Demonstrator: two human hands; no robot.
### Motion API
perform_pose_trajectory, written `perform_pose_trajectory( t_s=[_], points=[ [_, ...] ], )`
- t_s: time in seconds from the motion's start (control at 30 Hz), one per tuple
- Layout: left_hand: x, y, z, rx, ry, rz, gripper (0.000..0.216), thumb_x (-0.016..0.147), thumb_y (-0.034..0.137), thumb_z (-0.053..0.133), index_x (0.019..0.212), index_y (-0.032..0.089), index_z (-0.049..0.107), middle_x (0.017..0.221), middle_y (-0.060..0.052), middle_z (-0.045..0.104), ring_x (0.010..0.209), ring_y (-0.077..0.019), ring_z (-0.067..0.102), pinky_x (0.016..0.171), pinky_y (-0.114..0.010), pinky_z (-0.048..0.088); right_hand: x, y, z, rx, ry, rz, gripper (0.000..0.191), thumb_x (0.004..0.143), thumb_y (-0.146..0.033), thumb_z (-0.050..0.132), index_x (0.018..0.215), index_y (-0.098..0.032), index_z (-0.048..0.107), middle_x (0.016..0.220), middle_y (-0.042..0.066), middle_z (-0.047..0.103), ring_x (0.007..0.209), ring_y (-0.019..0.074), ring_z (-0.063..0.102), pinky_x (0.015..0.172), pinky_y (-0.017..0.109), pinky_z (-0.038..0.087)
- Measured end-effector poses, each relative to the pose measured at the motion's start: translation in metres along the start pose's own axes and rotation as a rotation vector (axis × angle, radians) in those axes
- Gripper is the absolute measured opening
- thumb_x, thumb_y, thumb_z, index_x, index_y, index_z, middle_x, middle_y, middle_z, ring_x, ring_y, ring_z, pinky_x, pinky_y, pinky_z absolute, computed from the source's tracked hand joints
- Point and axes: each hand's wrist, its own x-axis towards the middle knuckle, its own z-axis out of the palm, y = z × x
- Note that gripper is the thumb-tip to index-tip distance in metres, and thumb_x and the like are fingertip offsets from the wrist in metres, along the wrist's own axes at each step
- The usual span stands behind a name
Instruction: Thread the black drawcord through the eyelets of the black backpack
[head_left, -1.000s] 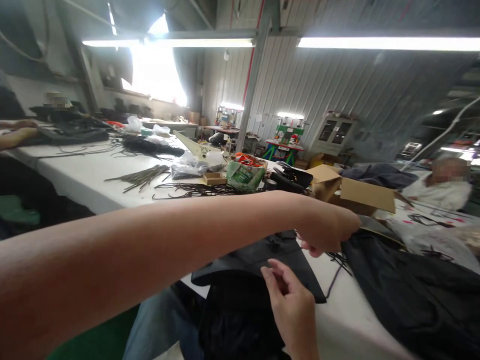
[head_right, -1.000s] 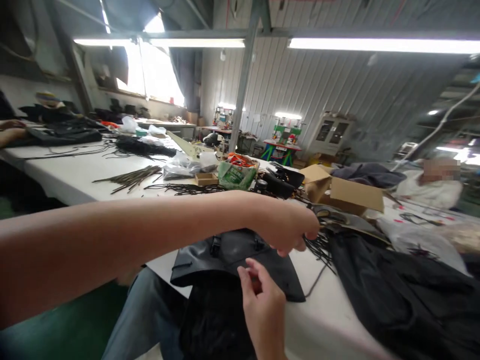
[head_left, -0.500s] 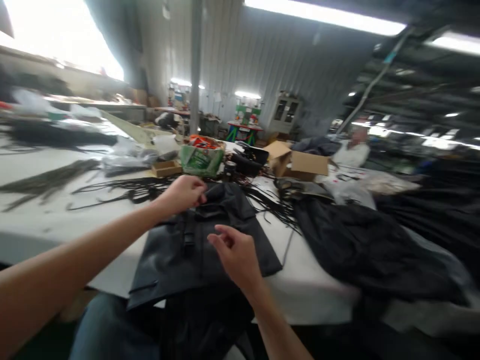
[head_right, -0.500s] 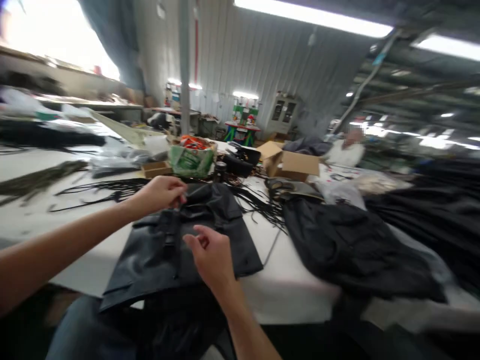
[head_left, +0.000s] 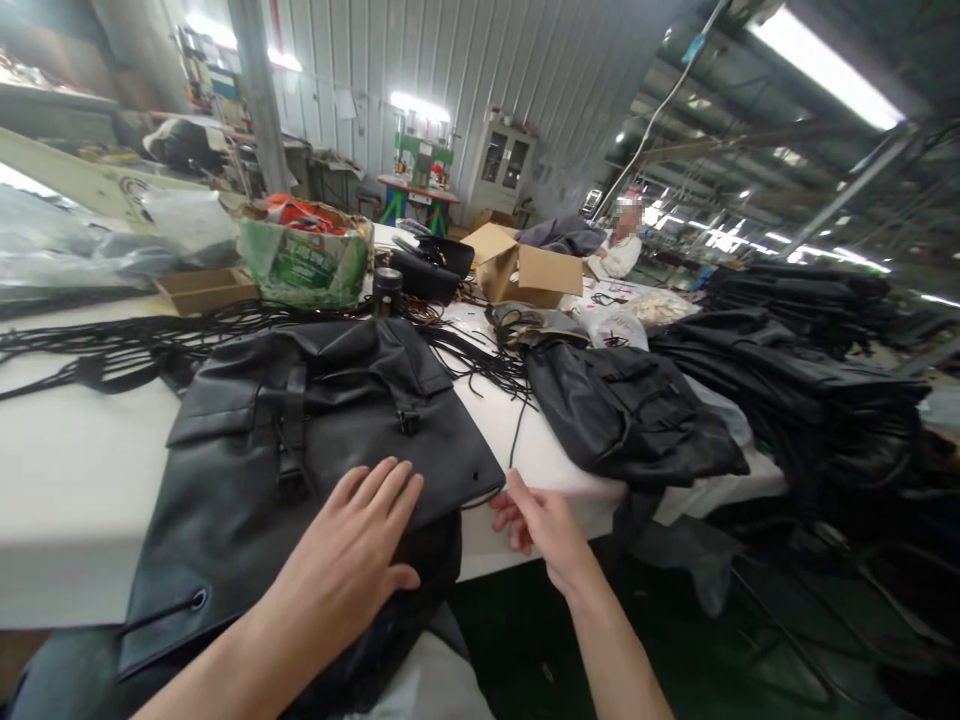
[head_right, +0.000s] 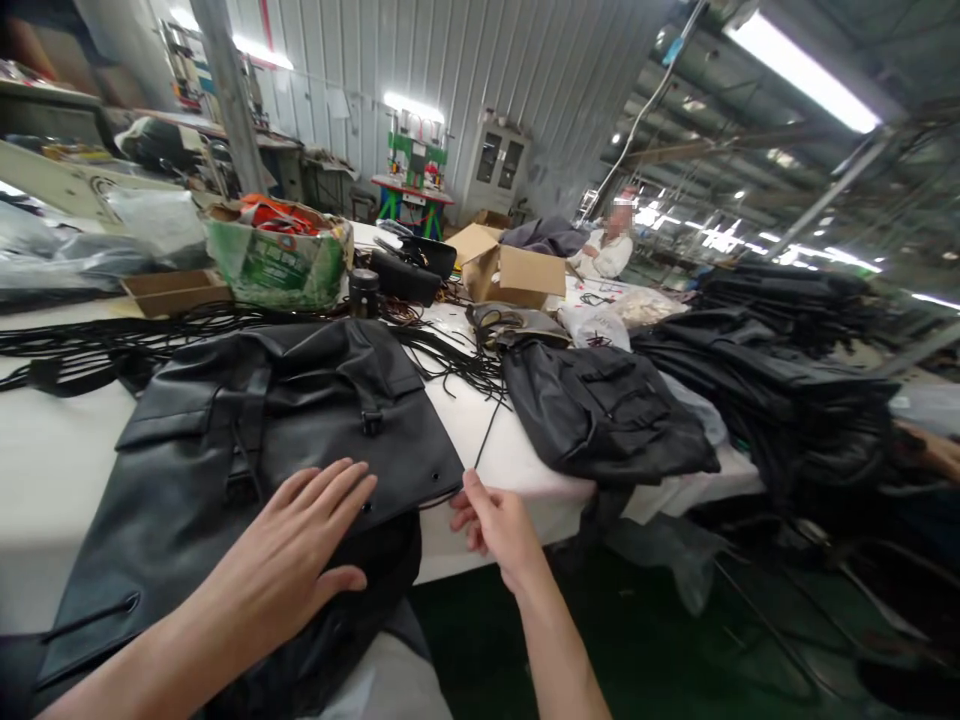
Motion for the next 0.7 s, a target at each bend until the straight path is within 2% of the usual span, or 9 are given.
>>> perform_pose_trajectory(
  t_s=[0.07, 0.13, 0.23, 0.3, 0.37, 0.4, 0.5, 0.57, 0.7],
  points=[
    [0.004, -0.001, 0.001, -0.037, -0.117, 0.006, 0.083, 0.085, 0.027, 0.094, 0.155, 0.010, 0.053, 0.162, -0.014, 0.055, 0.149, -0.0326, 0.049, 0.122, -0.051, 0.040, 0.003, -0.005, 0.016, 0.037, -0.057, -0.008, 0.087, 0.078, -0.097, 0.070, 0.079, -0.010, 0.073, 0.078, 0.015, 0.074, 0.049, 0.0133, 0.056, 0.044, 0.024, 0.032],
    [0.013, -0.009, -0.009, -0.072, -0.194, -0.031, 0.066, 0.094, 0.021, 0.085, 0.152, 0.009, 0.056, 0.155, -0.015, 0.060, 0.140, -0.0308, 0.058, 0.115, -0.049, 0.047, 0.005, -0.006, 0.025, 0.033, -0.032, -0.055, 0.082, 0.075, -0.093, 0.077, 0.073, -0.011, 0.069, 0.072, 0.012, 0.071, 0.049, 0.0135, 0.057, 0.045, 0.024, 0.034],
    [0.029, -0.017, -0.032, -0.100, -0.279, -0.093, 0.046, 0.103, 0.024, 0.075, 0.145, 0.011, 0.059, 0.138, -0.014, 0.070, 0.124, -0.0331, 0.069, 0.103, -0.050, 0.053, 0.006, -0.003, 0.026, 0.049, 0.006, -0.097, 0.077, 0.080, -0.089, 0.077, 0.072, -0.013, 0.068, 0.059, 0.006, 0.062, 0.049, 0.0128, 0.053, 0.047, 0.023, 0.035],
    [0.039, -0.019, -0.041, -0.099, -0.311, -0.110, 0.034, 0.106, 0.031, 0.072, 0.134, 0.014, 0.063, 0.124, -0.011, 0.075, 0.114, -0.0354, 0.073, 0.093, -0.051, 0.056, 0.007, 0.002, 0.024, 0.088, 0.020, -0.123, 0.073, 0.082, -0.085, 0.079, 0.075, -0.013, 0.068, 0.061, 0.005, 0.061, 0.050, 0.0119, 0.051, 0.049, 0.024, 0.034],
    [0.047, -0.020, -0.044, -0.042, -0.273, -0.109, 0.017, 0.105, 0.020, 0.066, 0.121, 0.015, 0.064, 0.110, -0.008, 0.076, 0.104, -0.0356, 0.074, 0.085, -0.051, 0.055, 0.007, 0.006, 0.021, 0.134, 0.018, -0.158, 0.070, 0.082, -0.081, 0.082, 0.079, -0.013, 0.069, 0.067, 0.005, 0.064, 0.051, 0.0109, 0.049, 0.049, 0.024, 0.034],
    [0.049, -0.020, -0.043, 0.001, -0.222, -0.100, 0.017, 0.101, 0.011, 0.063, 0.117, 0.015, 0.063, 0.106, -0.007, 0.074, 0.101, -0.0352, 0.072, 0.083, -0.051, 0.054, 0.007, 0.008, 0.020, 0.159, 0.009, -0.173, 0.068, 0.082, -0.079, 0.084, 0.082, -0.012, 0.070, 0.068, 0.004, 0.063, 0.052, 0.0103, 0.047, 0.050, 0.024, 0.033],
    [0.050, -0.019, -0.037, 0.076, -0.034, -0.045, 0.033, 0.088, -0.006, 0.056, 0.114, 0.015, 0.059, 0.104, -0.007, 0.066, 0.097, -0.0318, 0.065, 0.081, -0.048, 0.051, 0.006, 0.012, 0.020, 0.264, -0.006, -0.178, 0.064, 0.078, -0.071, 0.092, 0.091, -0.012, 0.072, 0.065, 0.000, 0.055, 0.054, 0.0087, 0.042, 0.051, 0.023, 0.033],
    [0.047, -0.018, -0.034, 0.064, 0.042, 0.022, 0.028, 0.094, -0.003, 0.058, 0.113, 0.017, 0.057, 0.108, -0.007, 0.061, 0.097, -0.0298, 0.061, 0.080, -0.046, 0.050, 0.003, 0.011, 0.020, 0.351, -0.011, -0.144, 0.062, 0.074, -0.065, 0.097, 0.097, -0.013, 0.073, 0.069, -0.001, 0.055, 0.056, 0.0084, 0.043, 0.051, 0.021, 0.035],
    [0.047, -0.017, -0.038, 0.150, 0.091, 0.126, 0.016, 0.102, 0.011, 0.068, 0.105, 0.020, 0.056, 0.112, -0.007, 0.056, 0.098, -0.0297, 0.057, 0.075, -0.045, 0.047, -0.003, 0.001, 0.016, 0.529, -0.033, -0.076, 0.056, 0.069, -0.051, 0.105, 0.098, -0.013, 0.075, 0.087, 0.003, 0.064, 0.062, 0.0079, 0.047, 0.049, 0.019, 0.040]
  ],
)
